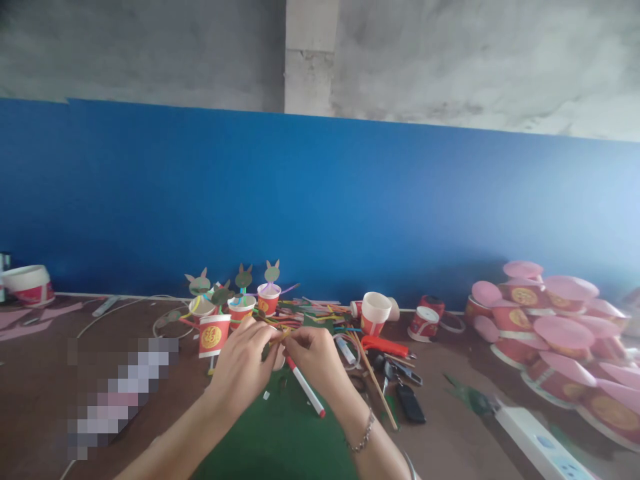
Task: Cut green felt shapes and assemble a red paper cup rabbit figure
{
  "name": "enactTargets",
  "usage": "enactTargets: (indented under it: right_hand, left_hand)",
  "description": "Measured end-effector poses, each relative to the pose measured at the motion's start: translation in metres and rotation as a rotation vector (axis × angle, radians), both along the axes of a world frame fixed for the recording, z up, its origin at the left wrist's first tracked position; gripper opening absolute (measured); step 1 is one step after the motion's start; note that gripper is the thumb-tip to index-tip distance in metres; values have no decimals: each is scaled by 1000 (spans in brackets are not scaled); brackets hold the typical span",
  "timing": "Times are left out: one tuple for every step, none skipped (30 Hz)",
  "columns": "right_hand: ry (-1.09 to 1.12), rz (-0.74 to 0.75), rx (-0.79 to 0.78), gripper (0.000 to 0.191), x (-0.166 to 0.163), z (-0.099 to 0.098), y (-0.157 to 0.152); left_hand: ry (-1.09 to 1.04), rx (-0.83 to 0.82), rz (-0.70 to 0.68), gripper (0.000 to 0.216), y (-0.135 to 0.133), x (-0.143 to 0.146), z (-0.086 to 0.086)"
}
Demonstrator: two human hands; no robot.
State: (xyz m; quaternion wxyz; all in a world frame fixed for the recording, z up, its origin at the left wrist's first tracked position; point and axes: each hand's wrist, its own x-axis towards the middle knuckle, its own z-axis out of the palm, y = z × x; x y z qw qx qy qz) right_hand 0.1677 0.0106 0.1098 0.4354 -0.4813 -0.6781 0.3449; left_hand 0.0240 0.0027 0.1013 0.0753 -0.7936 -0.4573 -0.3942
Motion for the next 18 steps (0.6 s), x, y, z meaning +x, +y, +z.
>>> enactTargets:
  right_hand:
    - [1, -11, 6, 21, 0, 0, 0]
    - [4, -21, 10, 21, -1, 1, -1]
    - [12, -32, 15, 20, -2, 0, -1]
    - [25, -45, 20, 19, -2, 0, -1]
    - [39, -62, 26, 18, -3, -1, -1]
    - [51, -80, 33, 18, -4, -2, -1]
    - [61, -97, 41, 18, -5, -3, -1]
    - [65, -109, 50, 18, -6, -4, -1]
    - [63, -119, 59, 18, -7, -5, -1]
    - [54, -129, 69, 18, -7, -6, -1]
    - [39, -142, 79, 18, -7, -6, -1]
    - [18, -158, 88, 18, -7, -8, 0]
    - [-9, -176, 94, 18, -6, -9, 2]
    - [-44, -194, 95, 18, -4, -11, 4]
    - [-91, -210, 94, 18, -2, -13, 7]
    - [-154, -221, 85, 19, 1, -16, 11]
    - [-234, -229, 69, 21, 4, -18, 15]
    - [-330, -240, 55, 25, 6, -20, 18]
  left_hand:
    - [-3, 0, -6, 15, 0, 0, 0]
    - [-8, -1, -11, 15, -1, 1, 0]
    - [-14, -1, -15, 15, -1, 1, 0]
    - [-19, 1, -19, 15, -1, 1, 0]
    - [-24, 3, -21, 15, -2, 1, 0]
    - [-28, 3, -24, 15, -2, 1, 0]
    - [-32, 2, -25, 15, -2, 2, 1]
    - [-35, -2, -25, 15, -2, 2, 1]
    - [-38, -8, -24, 14, -2, 2, 2]
    - [-43, -14, -22, 14, -2, 2, 2]
    - [-49, -16, -19, 13, -2, 1, 3]
    - [-57, -13, -16, 12, -2, 1, 3]
    - [-65, -6, -13, 11, -2, 0, 3]
    - [-71, 0, -7, 11, -1, 0, 3]
    - [-74, 6, 2, 10, 0, -1, 3]
    - [-72, 9, 14, 10, 1, -3, 3]
    - [-66, 10, 27, 9, 2, -4, 3]
    - [-57, 9, 40, 10, 4, -5, 3]
